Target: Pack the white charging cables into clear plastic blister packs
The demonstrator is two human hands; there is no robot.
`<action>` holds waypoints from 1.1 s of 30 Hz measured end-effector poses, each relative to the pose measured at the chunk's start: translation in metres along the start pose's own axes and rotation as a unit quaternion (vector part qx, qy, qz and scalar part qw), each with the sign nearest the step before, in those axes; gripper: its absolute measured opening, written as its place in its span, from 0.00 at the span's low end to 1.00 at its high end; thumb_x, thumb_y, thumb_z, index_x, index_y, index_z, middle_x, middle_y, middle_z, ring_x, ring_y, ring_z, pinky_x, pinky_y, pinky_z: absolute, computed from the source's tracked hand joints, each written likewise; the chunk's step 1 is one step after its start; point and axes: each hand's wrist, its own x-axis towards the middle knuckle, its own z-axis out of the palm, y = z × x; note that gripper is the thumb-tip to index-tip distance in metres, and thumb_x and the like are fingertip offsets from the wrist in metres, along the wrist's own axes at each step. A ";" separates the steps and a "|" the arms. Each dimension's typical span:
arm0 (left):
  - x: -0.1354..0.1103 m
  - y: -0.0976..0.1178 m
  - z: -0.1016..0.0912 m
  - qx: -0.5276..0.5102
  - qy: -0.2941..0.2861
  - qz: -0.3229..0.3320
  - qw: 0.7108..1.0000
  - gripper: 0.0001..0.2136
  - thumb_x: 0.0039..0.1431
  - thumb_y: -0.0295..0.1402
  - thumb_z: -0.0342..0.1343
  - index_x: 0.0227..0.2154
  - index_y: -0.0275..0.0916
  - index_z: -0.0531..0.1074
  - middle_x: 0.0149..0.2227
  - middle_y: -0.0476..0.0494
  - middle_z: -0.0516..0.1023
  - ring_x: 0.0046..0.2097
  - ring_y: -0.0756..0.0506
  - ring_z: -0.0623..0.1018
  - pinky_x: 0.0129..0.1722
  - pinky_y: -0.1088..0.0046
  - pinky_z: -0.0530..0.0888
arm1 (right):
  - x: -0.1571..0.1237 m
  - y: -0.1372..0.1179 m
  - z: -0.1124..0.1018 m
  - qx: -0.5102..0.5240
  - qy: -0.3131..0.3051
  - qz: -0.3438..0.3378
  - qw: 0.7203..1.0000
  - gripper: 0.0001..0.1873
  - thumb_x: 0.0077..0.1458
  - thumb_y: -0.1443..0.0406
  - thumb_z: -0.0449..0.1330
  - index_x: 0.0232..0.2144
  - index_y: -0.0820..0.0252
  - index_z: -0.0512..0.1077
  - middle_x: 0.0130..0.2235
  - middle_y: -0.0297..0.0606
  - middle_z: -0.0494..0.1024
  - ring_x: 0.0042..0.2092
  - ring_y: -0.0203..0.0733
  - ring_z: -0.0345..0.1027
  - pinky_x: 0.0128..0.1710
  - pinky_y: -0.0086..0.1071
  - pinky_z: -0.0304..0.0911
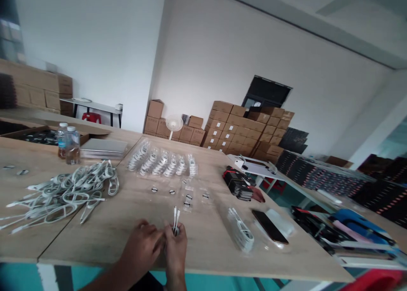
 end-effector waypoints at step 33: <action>-0.006 0.023 -0.015 -0.684 0.145 -0.391 0.599 0.16 0.40 0.38 0.67 0.30 0.41 0.67 0.22 0.54 0.69 0.21 0.52 0.69 0.19 0.78 0.61 | -0.039 -0.042 0.005 -0.240 -0.188 0.038 0.952 0.13 0.44 0.55 0.62 0.23 0.60 0.74 0.22 0.34 0.75 0.25 0.39 0.66 0.26 0.29 0.60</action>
